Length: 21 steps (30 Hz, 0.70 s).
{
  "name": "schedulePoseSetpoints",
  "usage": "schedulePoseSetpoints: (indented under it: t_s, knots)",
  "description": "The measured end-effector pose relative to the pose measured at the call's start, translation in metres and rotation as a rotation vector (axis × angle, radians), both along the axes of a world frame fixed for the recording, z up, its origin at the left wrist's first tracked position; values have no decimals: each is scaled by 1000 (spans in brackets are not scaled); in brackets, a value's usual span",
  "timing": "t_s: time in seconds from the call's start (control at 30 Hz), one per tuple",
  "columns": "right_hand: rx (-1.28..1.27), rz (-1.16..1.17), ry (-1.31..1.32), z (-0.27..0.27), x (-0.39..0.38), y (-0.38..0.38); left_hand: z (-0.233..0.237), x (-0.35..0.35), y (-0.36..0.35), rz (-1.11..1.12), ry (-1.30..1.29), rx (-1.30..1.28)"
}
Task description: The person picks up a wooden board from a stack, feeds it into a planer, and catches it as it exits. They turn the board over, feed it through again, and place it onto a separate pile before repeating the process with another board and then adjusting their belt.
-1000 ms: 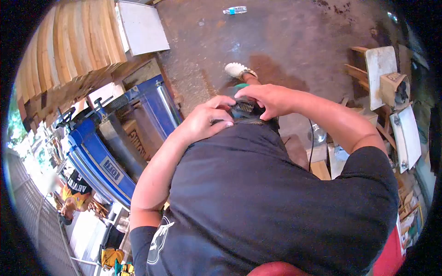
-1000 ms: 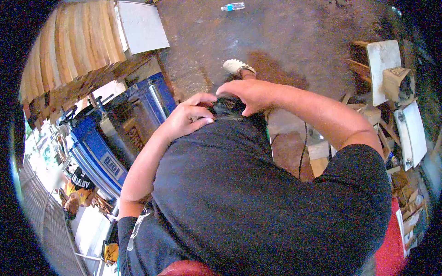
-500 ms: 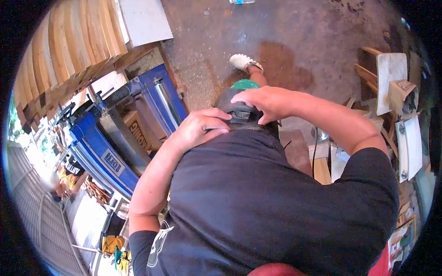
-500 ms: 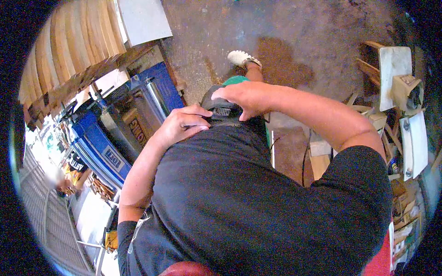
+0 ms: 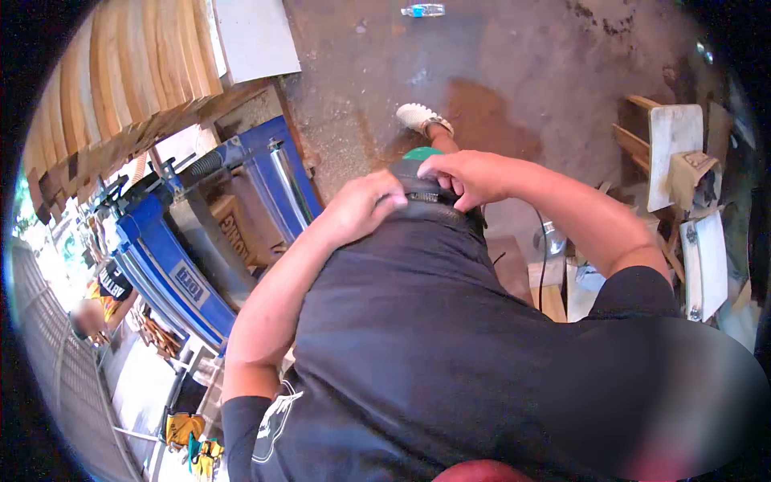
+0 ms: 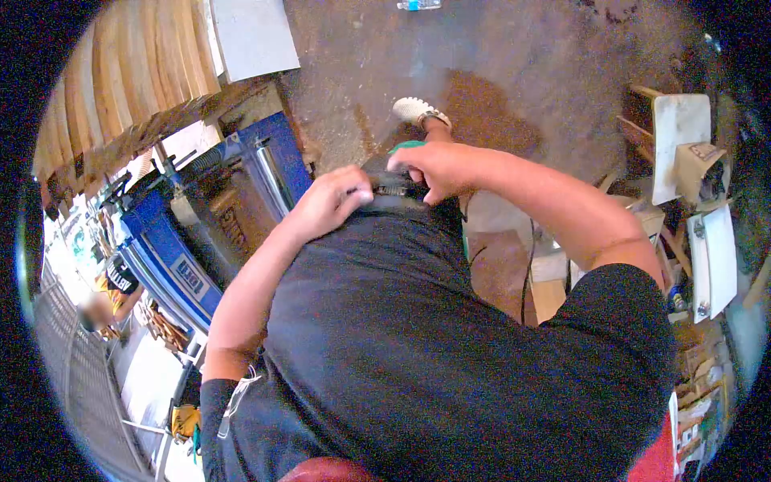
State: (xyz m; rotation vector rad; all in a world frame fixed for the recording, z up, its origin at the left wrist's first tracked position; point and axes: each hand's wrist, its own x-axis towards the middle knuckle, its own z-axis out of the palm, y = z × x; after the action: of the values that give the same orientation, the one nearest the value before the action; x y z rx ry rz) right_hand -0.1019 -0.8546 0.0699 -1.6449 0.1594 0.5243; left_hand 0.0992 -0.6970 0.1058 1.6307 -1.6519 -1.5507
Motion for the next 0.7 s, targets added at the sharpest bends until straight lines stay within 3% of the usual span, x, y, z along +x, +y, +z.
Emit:
schedulePoseSetpoints:
  t_s: [0.03,0.1,0.13,0.23,0.3,0.37,0.57,0.63,0.67,0.7]
  knots:
    - [-10,13,3,-12,-8,0,-6,-4,-4,-15,-121,25]
    - [385,-212,155,-37,-24,-12,-17,-15,-19,3,-187,-19]
    - [457,-272,316,-20,-23,-15,-21,-18,-20,9,-161,-6]
    - [152,-176,148,-9,-28,-1,-20,-19,-25,16,-135,52]
    - [110,-182,137,-6,-31,-1,-18,-16,-23,35,-69,171]
    - [390,-253,447,-4,-32,-8,-22,-5,-8,70,24,200]
    - [591,-251,367,-28,-42,-27,-58,21,52,202,284,233]
    - [652,-282,425,-39,-42,-30,-66,19,58,221,282,414]
    - [667,-257,347,-49,-42,-30,-64,17,53,158,245,189]
    - [687,-249,379,-47,-38,-30,-51,15,43,211,211,214]
